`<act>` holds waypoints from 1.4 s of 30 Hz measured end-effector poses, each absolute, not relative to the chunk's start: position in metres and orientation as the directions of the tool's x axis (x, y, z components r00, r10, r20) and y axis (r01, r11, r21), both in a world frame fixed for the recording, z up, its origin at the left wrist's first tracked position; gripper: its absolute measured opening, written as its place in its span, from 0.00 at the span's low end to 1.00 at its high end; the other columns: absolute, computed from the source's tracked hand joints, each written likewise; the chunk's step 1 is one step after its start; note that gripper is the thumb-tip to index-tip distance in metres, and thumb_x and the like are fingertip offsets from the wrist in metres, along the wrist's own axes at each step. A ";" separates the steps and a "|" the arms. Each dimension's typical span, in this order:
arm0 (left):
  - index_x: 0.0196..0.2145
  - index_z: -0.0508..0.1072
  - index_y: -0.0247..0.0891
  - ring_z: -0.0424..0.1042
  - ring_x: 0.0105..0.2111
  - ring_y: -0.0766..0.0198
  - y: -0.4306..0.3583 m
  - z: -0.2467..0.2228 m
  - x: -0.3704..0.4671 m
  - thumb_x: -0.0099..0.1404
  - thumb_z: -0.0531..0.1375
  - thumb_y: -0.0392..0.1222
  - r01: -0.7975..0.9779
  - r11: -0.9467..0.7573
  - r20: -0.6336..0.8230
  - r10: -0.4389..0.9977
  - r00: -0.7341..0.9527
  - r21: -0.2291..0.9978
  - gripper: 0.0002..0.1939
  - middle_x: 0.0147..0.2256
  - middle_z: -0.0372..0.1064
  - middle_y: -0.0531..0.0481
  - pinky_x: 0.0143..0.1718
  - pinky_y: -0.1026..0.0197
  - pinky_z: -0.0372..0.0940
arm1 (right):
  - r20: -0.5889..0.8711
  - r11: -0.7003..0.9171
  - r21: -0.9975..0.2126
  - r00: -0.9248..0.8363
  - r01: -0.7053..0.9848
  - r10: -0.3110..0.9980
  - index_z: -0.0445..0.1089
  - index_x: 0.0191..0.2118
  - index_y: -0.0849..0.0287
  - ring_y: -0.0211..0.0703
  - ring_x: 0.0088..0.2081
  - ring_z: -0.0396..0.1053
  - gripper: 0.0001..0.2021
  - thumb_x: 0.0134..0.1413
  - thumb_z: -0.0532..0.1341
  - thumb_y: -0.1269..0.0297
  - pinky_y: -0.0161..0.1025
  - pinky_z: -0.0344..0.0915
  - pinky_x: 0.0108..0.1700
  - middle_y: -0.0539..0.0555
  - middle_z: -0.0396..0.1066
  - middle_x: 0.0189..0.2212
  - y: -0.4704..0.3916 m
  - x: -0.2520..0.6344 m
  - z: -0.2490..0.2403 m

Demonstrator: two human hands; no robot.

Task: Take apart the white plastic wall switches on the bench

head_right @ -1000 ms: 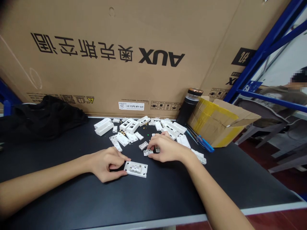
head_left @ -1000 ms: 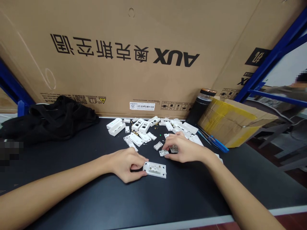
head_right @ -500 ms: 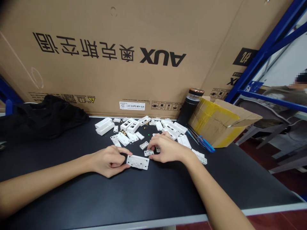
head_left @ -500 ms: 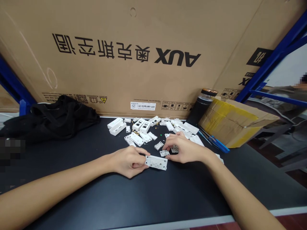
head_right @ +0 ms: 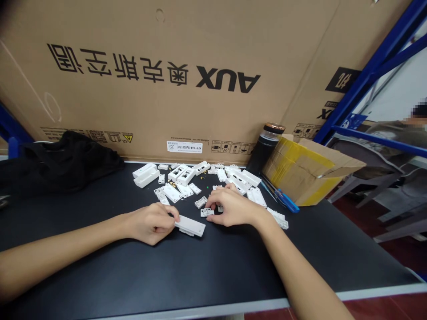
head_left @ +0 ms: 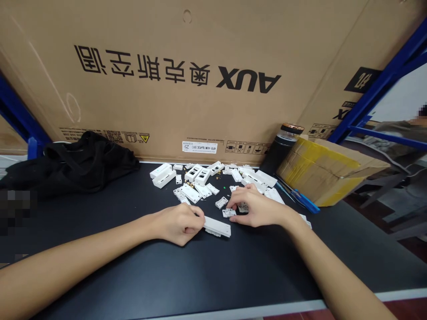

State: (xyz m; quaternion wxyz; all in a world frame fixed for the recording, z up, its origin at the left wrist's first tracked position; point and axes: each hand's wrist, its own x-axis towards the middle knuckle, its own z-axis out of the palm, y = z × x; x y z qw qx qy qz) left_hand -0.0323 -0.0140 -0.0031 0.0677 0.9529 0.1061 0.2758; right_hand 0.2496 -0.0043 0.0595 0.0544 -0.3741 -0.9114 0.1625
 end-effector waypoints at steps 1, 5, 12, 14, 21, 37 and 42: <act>0.21 0.46 0.42 0.52 0.20 0.71 -0.014 -0.003 -0.032 0.59 0.55 0.26 0.155 -0.967 0.501 0.238 0.832 0.202 0.21 0.20 0.45 0.58 0.35 0.70 0.70 | -0.022 0.668 -0.339 -0.716 0.662 0.698 0.76 0.37 0.56 0.45 0.41 0.70 0.08 0.54 0.69 0.59 0.47 0.49 0.50 0.50 0.76 0.35 -0.004 0.250 0.059; 0.22 0.44 0.42 0.50 0.20 0.70 -0.015 0.001 -0.030 0.60 0.53 0.24 0.048 -0.932 0.497 0.235 0.835 0.359 0.21 0.19 0.40 0.60 0.43 0.67 0.71 | -0.017 0.667 -0.348 -0.715 0.660 0.699 0.76 0.37 0.55 0.45 0.41 0.70 0.08 0.54 0.69 0.59 0.47 0.48 0.51 0.49 0.76 0.35 -0.004 0.250 0.059; 0.25 0.43 0.42 0.47 0.19 0.68 -0.018 0.003 -0.031 0.59 0.51 0.24 0.060 -0.913 0.492 0.271 0.828 0.403 0.19 0.21 0.39 0.59 0.29 0.68 0.63 | -0.018 0.666 -0.362 -0.719 0.653 0.695 0.77 0.38 0.54 0.44 0.41 0.70 0.06 0.55 0.68 0.61 0.47 0.47 0.52 0.49 0.77 0.36 -0.004 0.252 0.060; 0.25 0.45 0.42 0.45 0.19 0.68 -0.019 0.002 -0.033 0.57 0.52 0.24 0.081 -0.915 0.502 0.289 0.815 0.394 0.18 0.20 0.40 0.59 0.22 0.64 0.52 | -0.013 0.667 -0.364 -0.719 0.650 0.695 0.77 0.39 0.54 0.43 0.40 0.70 0.05 0.56 0.67 0.62 0.47 0.47 0.52 0.49 0.77 0.35 -0.005 0.252 0.060; 0.25 0.47 0.41 0.42 0.18 0.70 -0.018 0.001 -0.034 0.54 0.53 0.25 0.115 -0.892 0.538 0.361 0.761 0.437 0.17 0.19 0.39 0.61 0.20 0.62 0.44 | -0.017 0.661 -0.362 -0.714 0.657 0.700 0.77 0.38 0.54 0.45 0.41 0.71 0.05 0.55 0.67 0.62 0.47 0.49 0.51 0.50 0.78 0.36 -0.006 0.251 0.062; 0.24 0.44 0.42 0.40 0.18 0.70 -0.020 0.005 -0.034 0.55 0.52 0.29 0.172 -0.877 0.537 0.418 0.733 0.448 0.16 0.18 0.37 0.61 0.18 0.62 0.43 | -0.035 0.651 -0.374 -0.711 0.661 0.702 0.77 0.40 0.56 0.45 0.40 0.71 0.11 0.55 0.68 0.54 0.49 0.49 0.52 0.51 0.76 0.33 -0.006 0.251 0.063; 0.24 0.43 0.42 0.40 0.18 0.68 -0.021 0.002 -0.034 0.53 0.50 0.30 0.170 -0.909 0.573 0.376 0.728 0.381 0.15 0.19 0.36 0.60 0.18 0.61 0.44 | -0.012 0.657 -0.368 -0.710 0.658 0.704 0.78 0.41 0.56 0.46 0.40 0.70 0.16 0.57 0.66 0.48 0.49 0.49 0.51 0.52 0.75 0.33 -0.007 0.246 0.065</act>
